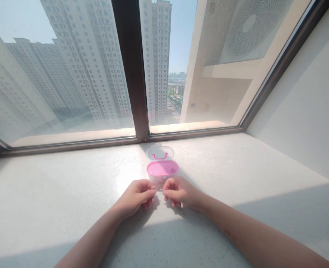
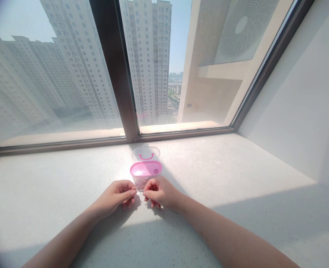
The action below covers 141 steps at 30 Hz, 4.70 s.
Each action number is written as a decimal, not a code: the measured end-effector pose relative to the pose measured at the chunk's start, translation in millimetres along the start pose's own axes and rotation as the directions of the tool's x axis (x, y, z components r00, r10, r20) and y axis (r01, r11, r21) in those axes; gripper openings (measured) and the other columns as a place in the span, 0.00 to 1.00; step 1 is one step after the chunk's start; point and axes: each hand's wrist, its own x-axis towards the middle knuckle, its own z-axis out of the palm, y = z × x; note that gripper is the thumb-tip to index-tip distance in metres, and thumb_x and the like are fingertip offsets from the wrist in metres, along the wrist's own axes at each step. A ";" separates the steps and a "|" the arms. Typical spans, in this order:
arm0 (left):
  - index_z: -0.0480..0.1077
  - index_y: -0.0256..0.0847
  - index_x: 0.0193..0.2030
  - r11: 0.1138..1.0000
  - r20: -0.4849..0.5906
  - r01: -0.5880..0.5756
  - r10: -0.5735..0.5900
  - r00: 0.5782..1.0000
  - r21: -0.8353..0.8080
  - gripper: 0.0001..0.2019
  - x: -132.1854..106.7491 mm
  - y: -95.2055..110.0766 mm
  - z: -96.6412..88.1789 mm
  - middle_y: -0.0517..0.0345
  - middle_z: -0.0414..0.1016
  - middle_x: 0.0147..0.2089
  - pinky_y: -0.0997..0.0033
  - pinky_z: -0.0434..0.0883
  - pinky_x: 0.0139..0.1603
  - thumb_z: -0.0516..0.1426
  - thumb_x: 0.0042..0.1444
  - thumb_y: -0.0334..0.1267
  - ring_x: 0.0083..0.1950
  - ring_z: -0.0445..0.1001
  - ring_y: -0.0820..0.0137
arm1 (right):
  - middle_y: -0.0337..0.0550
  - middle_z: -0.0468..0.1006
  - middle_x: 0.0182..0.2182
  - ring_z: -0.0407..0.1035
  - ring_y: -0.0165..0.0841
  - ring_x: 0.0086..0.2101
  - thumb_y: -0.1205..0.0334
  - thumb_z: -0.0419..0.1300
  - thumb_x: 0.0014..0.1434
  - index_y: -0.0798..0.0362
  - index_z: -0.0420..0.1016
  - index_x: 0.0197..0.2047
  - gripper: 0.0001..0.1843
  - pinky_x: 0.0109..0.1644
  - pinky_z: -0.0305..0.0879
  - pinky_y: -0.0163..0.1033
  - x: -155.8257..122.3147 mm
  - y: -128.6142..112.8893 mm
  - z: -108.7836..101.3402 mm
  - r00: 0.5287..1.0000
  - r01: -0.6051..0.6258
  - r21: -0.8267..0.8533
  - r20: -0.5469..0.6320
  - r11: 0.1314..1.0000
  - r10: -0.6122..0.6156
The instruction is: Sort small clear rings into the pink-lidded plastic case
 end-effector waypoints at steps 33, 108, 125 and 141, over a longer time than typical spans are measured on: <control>0.68 0.35 0.30 1.000 -0.010 -0.014 0.014 1.000 0.023 0.15 2.5 -0.8 1.4 0.62 0.68 0.20 0.78 0.59 0.20 0.59 0.54 0.48 0.20 0.65 0.76 | 0.35 0.72 0.20 0.62 0.22 0.14 0.62 0.60 0.48 0.56 0.67 0.27 0.07 0.14 0.52 0.26 3.4 0.4 2.0 1.000 0.004 0.023 0.005 1.000 -0.004; 0.67 0.36 0.33 0.999 0.002 -0.023 0.023 1.000 0.026 0.15 0.8 -1.7 -0.1 0.62 0.69 0.24 0.77 0.60 0.22 0.59 0.54 0.48 0.22 0.64 0.76 | 0.36 0.73 0.20 0.64 0.23 0.15 0.62 0.60 0.50 0.56 0.67 0.28 0.07 0.13 0.53 0.25 3.1 2.6 -1.1 0.999 -0.013 -0.021 0.036 1.000 0.013; 0.68 0.36 0.32 0.999 0.003 -0.015 0.015 1.000 0.035 0.15 0.0 0.4 0.3 0.61 0.70 0.24 0.77 0.60 0.22 0.59 0.53 0.49 0.21 0.64 0.76 | 0.34 0.71 0.18 0.64 0.24 0.15 0.61 0.61 0.51 0.55 0.66 0.29 0.08 0.14 0.54 0.26 2.7 2.0 -0.8 0.999 -0.029 -0.028 0.043 0.999 0.030; 0.67 0.36 0.32 0.999 0.022 -0.040 0.040 0.999 0.012 0.14 1.2 -3.2 -1.0 0.61 0.69 0.23 0.77 0.60 0.22 0.58 0.54 0.47 0.21 0.63 0.76 | 0.36 0.73 0.20 0.64 0.23 0.16 0.62 0.60 0.51 0.56 0.66 0.28 0.07 0.13 0.53 0.25 2.1 2.0 -0.5 0.999 -0.008 -0.016 0.042 1.000 0.009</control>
